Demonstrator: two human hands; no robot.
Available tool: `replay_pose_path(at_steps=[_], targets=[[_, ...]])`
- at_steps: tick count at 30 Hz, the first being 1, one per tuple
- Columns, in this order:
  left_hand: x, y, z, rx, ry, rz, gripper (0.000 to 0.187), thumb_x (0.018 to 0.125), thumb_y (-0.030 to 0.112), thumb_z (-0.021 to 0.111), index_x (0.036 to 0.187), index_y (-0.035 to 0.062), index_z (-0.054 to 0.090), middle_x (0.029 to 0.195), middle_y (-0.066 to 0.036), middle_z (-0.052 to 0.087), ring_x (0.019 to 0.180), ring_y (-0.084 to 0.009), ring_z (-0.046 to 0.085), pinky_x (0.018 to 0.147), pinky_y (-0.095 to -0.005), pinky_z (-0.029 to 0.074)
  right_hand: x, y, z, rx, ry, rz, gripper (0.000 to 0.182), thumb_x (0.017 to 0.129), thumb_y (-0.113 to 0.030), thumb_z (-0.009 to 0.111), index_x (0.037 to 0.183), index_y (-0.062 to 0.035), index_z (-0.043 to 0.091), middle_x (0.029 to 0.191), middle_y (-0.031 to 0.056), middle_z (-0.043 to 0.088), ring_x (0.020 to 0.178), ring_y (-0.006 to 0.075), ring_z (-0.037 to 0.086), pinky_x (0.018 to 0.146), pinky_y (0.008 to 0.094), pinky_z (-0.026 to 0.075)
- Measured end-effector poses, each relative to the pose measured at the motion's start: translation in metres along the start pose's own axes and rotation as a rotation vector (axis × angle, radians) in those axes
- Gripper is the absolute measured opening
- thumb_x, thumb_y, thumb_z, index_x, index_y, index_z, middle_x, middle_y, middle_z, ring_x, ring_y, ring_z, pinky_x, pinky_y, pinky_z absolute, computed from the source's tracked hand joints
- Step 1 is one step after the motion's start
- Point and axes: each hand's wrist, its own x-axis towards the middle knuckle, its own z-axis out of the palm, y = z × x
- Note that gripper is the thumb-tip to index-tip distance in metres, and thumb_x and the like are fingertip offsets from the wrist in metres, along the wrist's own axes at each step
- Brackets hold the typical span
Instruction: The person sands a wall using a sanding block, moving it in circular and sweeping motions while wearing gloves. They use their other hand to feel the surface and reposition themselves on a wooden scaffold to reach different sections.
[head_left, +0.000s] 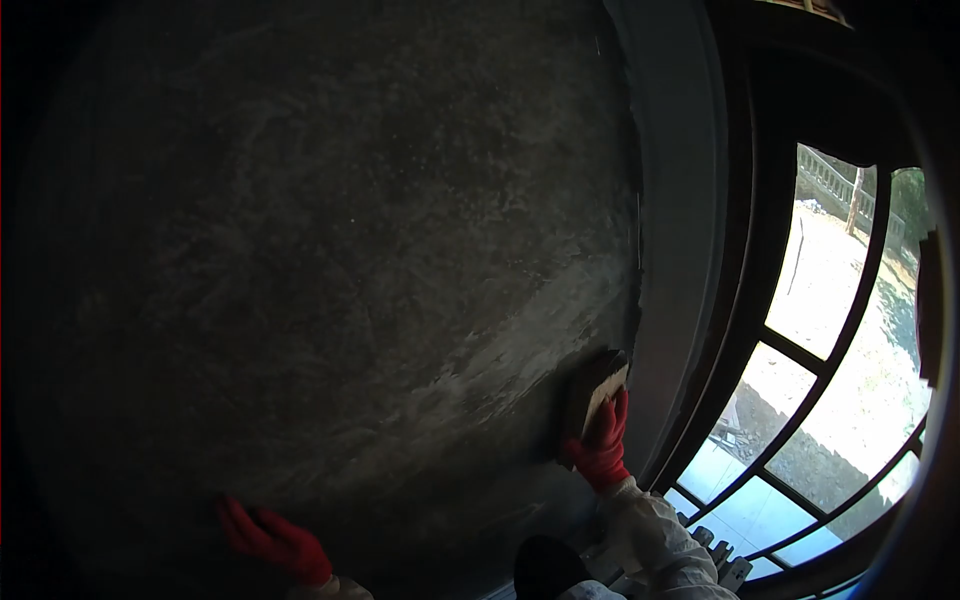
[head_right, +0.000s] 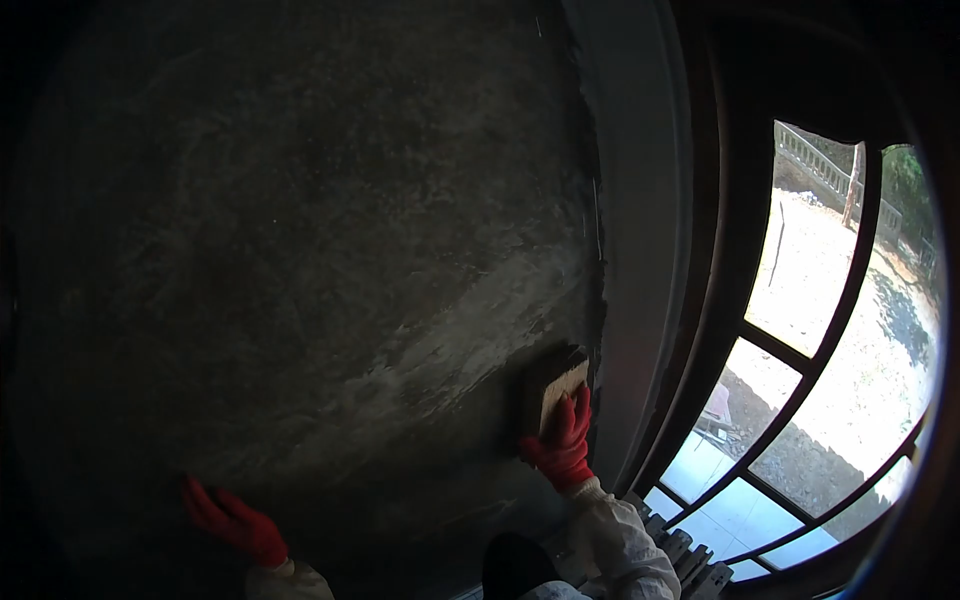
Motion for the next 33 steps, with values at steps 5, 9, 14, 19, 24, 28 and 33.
replay_pose_path(at_steps=[5, 9, 14, 19, 24, 28, 33], targets=[[-0.003, -0.002, 0.005, 0.004, 0.02, 0.028, 0.038, 0.099, 0.012, 0.044, 0.133, -0.0027, 0.05, 0.137, -0.022, 0.047, 0.124, -0.0364, 0.046, 0.102, -0.0449, 0.037, 0.219, -0.06, -0.031, 0.04, 0.165, -0.124, 0.098, 0.064, -0.032, 0.082, 0.145, -0.0071, 0.033, 0.149, 0.0237, 0.03, 0.124, 0.043, 0.041, 0.102, 0.0506, 0.038], [-0.004, -0.004, 0.008, -0.01, 0.047, 0.039, 0.038, 0.099, 0.011, 0.044, 0.134, -0.0019, 0.05, 0.138, -0.021, 0.046, 0.124, -0.0357, 0.046, 0.102, -0.0446, 0.038, 0.299, -0.089, -0.032, 0.081, 0.247, -0.13, 0.099, 0.061, -0.025, 0.084, 0.145, -0.01, 0.034, 0.149, 0.0196, 0.032, 0.121, 0.0408, 0.044, 0.099, 0.0497, 0.04], [-0.003, -0.001, 0.008, -0.046, 0.067, 0.017, 0.038, 0.097, 0.011, 0.045, 0.133, -0.0019, 0.051, 0.137, -0.02, 0.048, 0.12, -0.0347, 0.048, 0.1, -0.0443, 0.038, 0.192, -0.08, -0.027, -0.04, 0.135, -0.135, 0.095, 0.07, -0.048, 0.076, 0.144, -0.0064, 0.034, 0.146, 0.0261, 0.033, 0.119, 0.045, 0.043, 0.098, 0.0523, 0.04], [-0.001, 0.003, 0.006, -0.046, 0.051, -0.008, 0.039, 0.097, 0.014, 0.046, 0.133, -0.0007, 0.051, 0.137, -0.019, 0.048, 0.121, -0.0343, 0.047, 0.101, -0.0438, 0.036, -0.063, -0.019, -0.001, 0.005, -0.157, -0.136, 0.113, 0.053, -0.049, 0.087, 0.142, -0.0103, 0.027, 0.139, 0.0299, 0.033, 0.117, 0.0506, 0.042, 0.093, 0.0598, 0.041], [-0.004, -0.002, 0.007, -0.028, 0.014, -0.037, 0.039, 0.096, 0.013, 0.047, 0.133, -0.0003, 0.051, 0.138, -0.019, 0.046, 0.122, -0.0337, 0.045, 0.101, -0.0433, 0.036, 0.052, -0.064, -0.007, 0.08, 0.013, -0.184, 0.103, 0.059, -0.048, 0.084, 0.139, -0.0093, 0.033, 0.139, 0.0271, 0.036, 0.117, 0.0478, 0.044, 0.093, 0.0565, 0.041], [-0.004, -0.002, 0.009, -0.012, 0.035, 0.004, 0.039, 0.097, 0.013, 0.046, 0.134, 0.0006, 0.051, 0.138, -0.02, 0.047, 0.122, -0.0357, 0.046, 0.101, -0.0442, 0.037, 0.235, -0.122, -0.032, 0.133, 0.115, -0.242, 0.1, 0.055, -0.034, 0.087, 0.14, -0.009, 0.04, 0.144, 0.024, 0.036, 0.118, 0.0429, 0.045, 0.097, 0.0502, 0.042], [-0.002, -0.002, 0.008, -0.03, 0.029, 0.0, 0.04, 0.097, 0.014, 0.045, 0.134, 0.0009, 0.051, 0.138, -0.02, 0.047, 0.121, -0.036, 0.047, 0.101, -0.0444, 0.037, 0.256, -0.135, -0.028, 0.104, 0.17, -0.237, 0.099, 0.057, -0.032, 0.086, 0.141, -0.0088, 0.04, 0.145, 0.023, 0.036, 0.119, 0.0428, 0.044, 0.097, 0.0497, 0.042]])
